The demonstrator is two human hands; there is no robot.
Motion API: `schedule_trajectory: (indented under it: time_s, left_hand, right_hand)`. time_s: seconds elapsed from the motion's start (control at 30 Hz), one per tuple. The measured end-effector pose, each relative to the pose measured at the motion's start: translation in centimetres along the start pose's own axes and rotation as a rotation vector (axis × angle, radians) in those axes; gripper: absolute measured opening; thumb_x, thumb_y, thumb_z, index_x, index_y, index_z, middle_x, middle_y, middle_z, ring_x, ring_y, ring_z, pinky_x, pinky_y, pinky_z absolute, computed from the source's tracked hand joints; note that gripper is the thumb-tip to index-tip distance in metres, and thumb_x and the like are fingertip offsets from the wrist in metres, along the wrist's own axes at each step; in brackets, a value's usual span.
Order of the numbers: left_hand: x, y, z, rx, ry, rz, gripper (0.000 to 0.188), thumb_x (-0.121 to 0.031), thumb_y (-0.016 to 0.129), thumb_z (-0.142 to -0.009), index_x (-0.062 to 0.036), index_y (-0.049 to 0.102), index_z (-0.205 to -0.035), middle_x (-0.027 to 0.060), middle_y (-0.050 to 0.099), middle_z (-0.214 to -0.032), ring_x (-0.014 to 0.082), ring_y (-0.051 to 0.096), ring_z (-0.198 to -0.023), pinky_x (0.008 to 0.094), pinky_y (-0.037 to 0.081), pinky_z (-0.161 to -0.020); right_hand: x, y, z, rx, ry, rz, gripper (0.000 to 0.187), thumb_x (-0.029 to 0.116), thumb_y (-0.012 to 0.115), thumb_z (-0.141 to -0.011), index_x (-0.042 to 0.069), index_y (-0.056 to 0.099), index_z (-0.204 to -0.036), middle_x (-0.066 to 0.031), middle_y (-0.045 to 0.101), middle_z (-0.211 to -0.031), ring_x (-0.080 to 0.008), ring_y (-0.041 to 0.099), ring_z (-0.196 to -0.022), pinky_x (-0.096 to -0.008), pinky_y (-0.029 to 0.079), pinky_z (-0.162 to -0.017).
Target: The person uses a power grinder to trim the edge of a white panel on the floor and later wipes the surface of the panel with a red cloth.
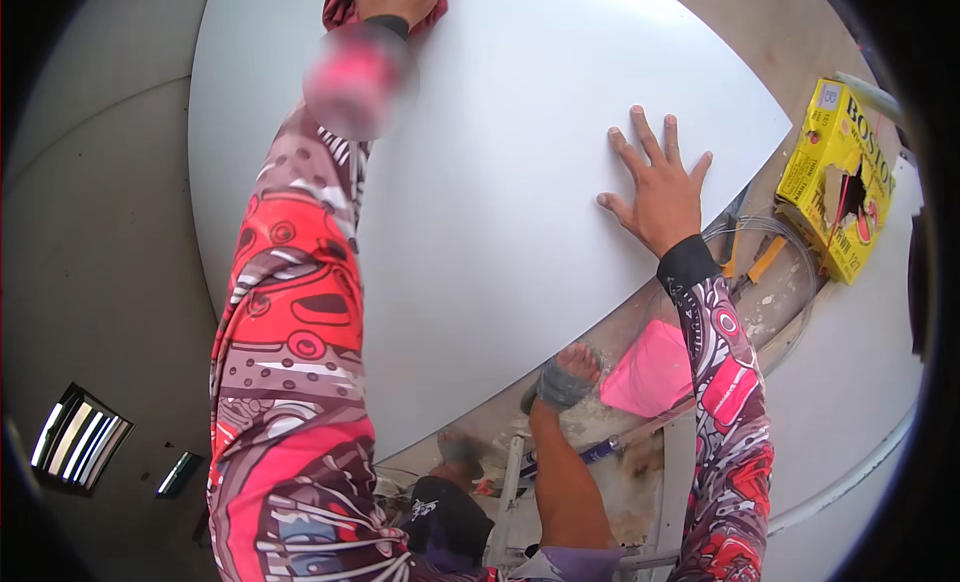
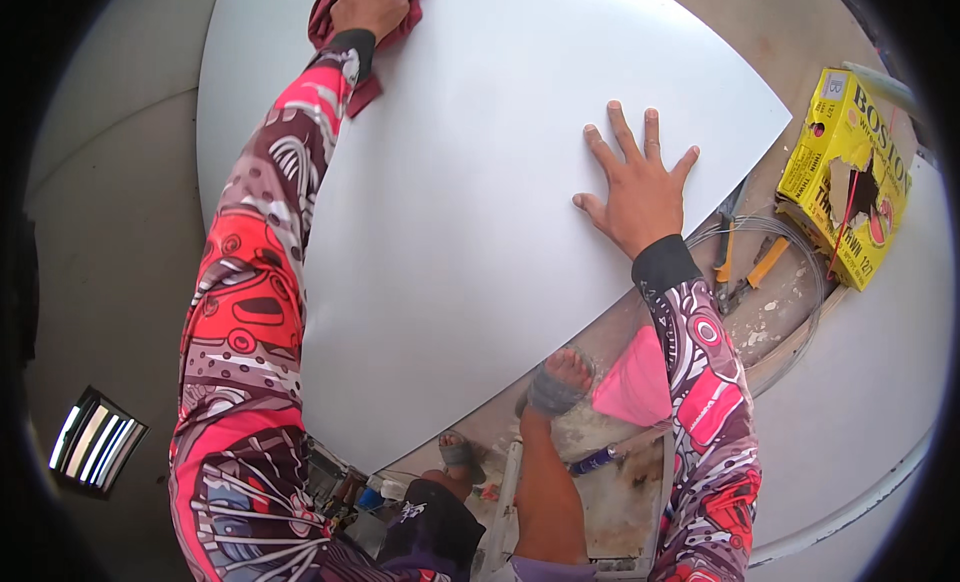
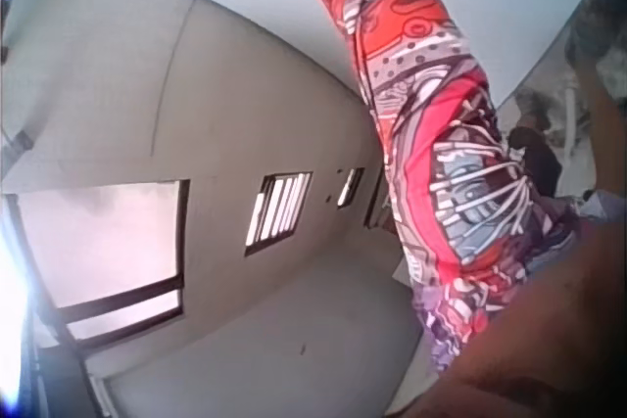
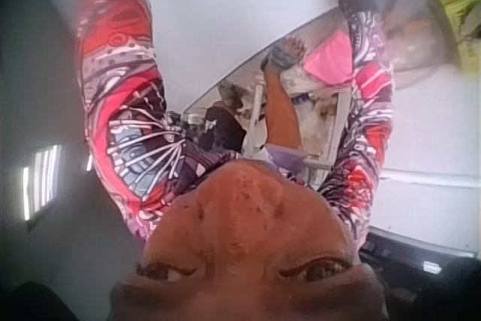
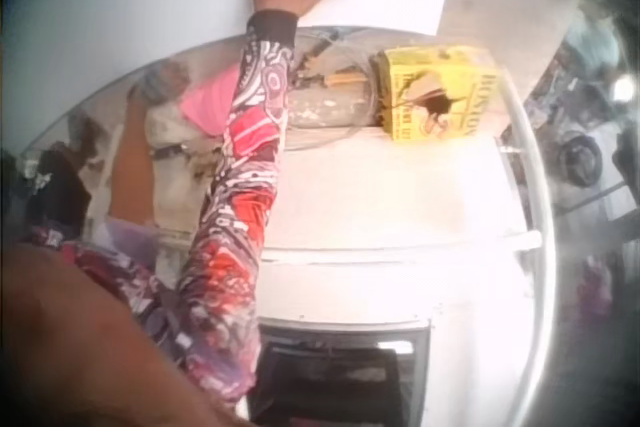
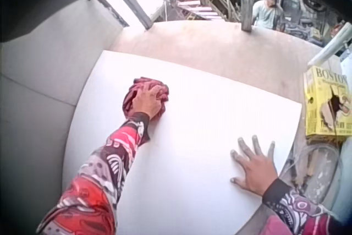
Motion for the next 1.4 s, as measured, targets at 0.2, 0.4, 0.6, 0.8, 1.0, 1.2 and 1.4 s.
schedule_trajectory:
  time_s: [0.2,0.4,0.6,0.8,1.0,1.2,1.4]
  left_hand:
    - [5.6,1.9,5.7,0.074,-0.029,-0.045,0.045,-0.023,0.063,-0.080,-0.0300,0.059,-0.124,0.0083,0.051,-0.133,0.0366,0.055,-0.112,0.0484,0.052,-0.086]
    - [11.9,-1.2,31.2,0.185,-0.454,-0.089,0.047,-0.020,0.068,-0.078,-0.0269,0.060,-0.125,0.0093,0.049,-0.136,0.0354,0.052,-0.116,0.0458,0.050,-0.091]
    - [7.9,0.5,15.1,0.139,-0.199,-0.070,0.044,-0.020,0.066,-0.079,-0.0278,0.060,-0.122,0.0087,0.048,-0.134,0.0357,0.053,-0.113,0.0477,0.051,-0.085]
    - [1.7,2.5,-3.8,0.104,-0.031,-0.174,0.045,-0.026,0.064,-0.080,-0.0326,0.057,-0.124,0.0069,0.053,-0.128,0.0348,0.059,-0.108,0.0499,0.053,-0.084]
    - [-1.7,0.8,-5.8,-0.019,0.016,0.020,0.028,-0.020,0.061,-0.081,-0.0242,0.063,-0.109,0.0101,0.054,-0.121,0.0365,0.057,-0.106,0.0482,0.052,-0.082]
    - [6.3,1.2,14.0,0.159,-0.190,0.045,0.048,-0.017,0.065,-0.077,-0.0277,0.059,-0.123,0.0103,0.050,-0.132,0.0367,0.059,-0.108,0.0448,0.053,-0.084]
    - [13.0,-3.5,37.5,0.367,-0.616,-0.043,0.048,-0.022,0.067,-0.080,-0.0256,0.058,-0.126,0.0159,0.049,-0.128,0.0389,0.058,-0.106,0.0471,0.053,-0.083]
  right_hand:
    - [0.2,-0.1,-0.3,0.023,-0.019,0.042,0.075,0.047,0.071,-0.078,0.032,0.040,-0.145,0.0023,0.018,-0.160,-0.0313,0.018,-0.146,-0.0760,0.026,-0.101]
    - [-0.2,-0.2,0.2,0.036,-0.010,-0.010,0.074,0.046,0.071,-0.080,0.031,0.039,-0.145,0.0022,0.017,-0.160,-0.0315,0.015,-0.147,-0.0752,0.030,-0.100]
    - [-0.6,-0.1,0.6,0.062,0.002,-0.058,0.072,0.045,0.069,-0.081,0.029,0.040,-0.146,-0.0001,0.014,-0.160,-0.0347,0.012,-0.147,-0.0744,0.027,-0.102]
    - [-0.2,-0.1,0.1,0.038,-0.011,-0.096,0.071,0.045,0.068,-0.082,0.028,0.041,-0.145,-0.0015,0.014,-0.160,-0.0355,0.012,-0.147,-0.0745,0.026,-0.102]
    - [-0.6,-0.9,-0.6,0.063,-0.020,-0.047,0.071,0.045,0.068,-0.082,0.028,0.041,-0.145,-0.0011,0.015,-0.160,-0.0347,0.014,-0.147,-0.0760,0.026,-0.100]
    - [-0.4,-0.4,-0.1,0.115,0.009,0.012,0.069,0.043,0.068,-0.083,0.033,0.039,-0.145,0.0037,0.014,-0.161,-0.0320,0.015,-0.147,-0.0769,0.027,-0.100]
    - [-0.2,-0.3,0.1,0.071,-0.008,0.016,0.071,0.042,0.068,-0.083,0.033,0.038,-0.146,0.0044,0.012,-0.161,-0.0325,0.013,-0.148,-0.0767,0.030,-0.098]
Point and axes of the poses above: each hand's wrist, its own z-axis away from the middle knuckle, its own y-axis out of the palm, x = y × z, the point moved 3 cm from there along -z, towards the middle knuckle
